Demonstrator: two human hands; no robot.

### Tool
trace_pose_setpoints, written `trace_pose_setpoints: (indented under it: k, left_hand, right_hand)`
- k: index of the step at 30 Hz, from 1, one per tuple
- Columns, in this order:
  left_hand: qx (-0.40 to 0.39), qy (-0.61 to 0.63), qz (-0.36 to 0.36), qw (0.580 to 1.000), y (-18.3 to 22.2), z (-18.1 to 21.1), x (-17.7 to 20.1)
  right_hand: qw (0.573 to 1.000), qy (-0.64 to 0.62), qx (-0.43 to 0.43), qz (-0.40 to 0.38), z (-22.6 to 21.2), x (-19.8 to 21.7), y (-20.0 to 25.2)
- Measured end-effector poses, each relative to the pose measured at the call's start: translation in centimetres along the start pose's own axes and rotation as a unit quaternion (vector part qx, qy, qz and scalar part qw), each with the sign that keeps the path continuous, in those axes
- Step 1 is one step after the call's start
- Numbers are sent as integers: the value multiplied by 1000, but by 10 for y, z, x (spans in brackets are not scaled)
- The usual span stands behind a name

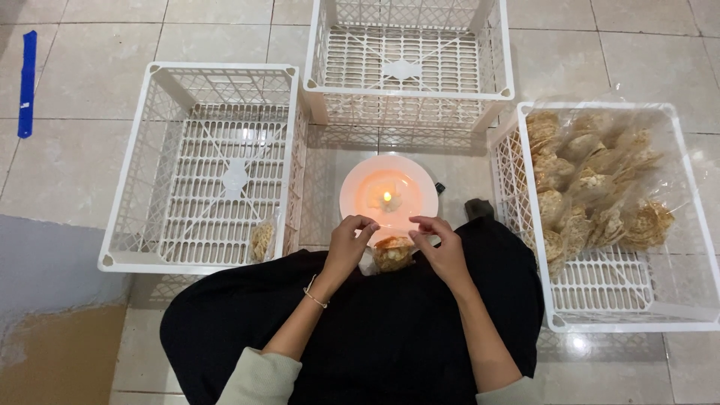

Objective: Sealing plastic bags filled with snacks by twisting the tops and melting them over a candle flame.

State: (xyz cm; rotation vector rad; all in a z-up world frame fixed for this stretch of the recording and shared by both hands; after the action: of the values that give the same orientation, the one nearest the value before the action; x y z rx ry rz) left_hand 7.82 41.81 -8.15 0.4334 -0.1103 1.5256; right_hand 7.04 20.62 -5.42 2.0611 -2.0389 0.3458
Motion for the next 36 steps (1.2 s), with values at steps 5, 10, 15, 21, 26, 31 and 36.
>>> trace_pose_setpoints:
  k: [5, 10, 15, 21, 26, 31, 36]
  left_hand:
    - [-18, -16, -27, 999, 2, 7, 0]
    - [-50, -76, -47, 995, 4, 28, 6]
    - [-229, -213, -24, 950, 26, 73, 4]
    - [-312, -286, -26, 906, 25, 50, -48]
    - [-271, -279, -56, 920, 18, 45, -49]
    - [-233, -243, -98, 936, 14, 46, -42]
    - [-106, -81, -134, 982, 10, 32, -37]
  right_hand:
    - [999, 3, 30, -18, -5, -4, 0]
    - [999, -10, 36, -30, -7, -4, -3]
    - [998, -33, 19, -44, 2, -8, -2]
    - [997, -44, -3, -57, -1, -11, 1]
    - [996, -58, -24, -56, 7, -11, 4]
    - [992, -109, -43, -38, 0, -7, 4]
    - [988, -131, -69, -33, 4, -6, 6]
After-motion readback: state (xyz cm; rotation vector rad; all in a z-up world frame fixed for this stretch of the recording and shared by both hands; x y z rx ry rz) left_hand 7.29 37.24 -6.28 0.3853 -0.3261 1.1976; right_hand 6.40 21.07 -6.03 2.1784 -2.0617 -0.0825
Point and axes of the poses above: each hand's wrist, its own y-axis away from the middle knuckle, its own x-axis out of the back of the hand, z = x × y, the point moved 8 cm from there along -y, towards the middle knuckle, and after that the axes turned 1 degree about x, right-handed, at the moved point
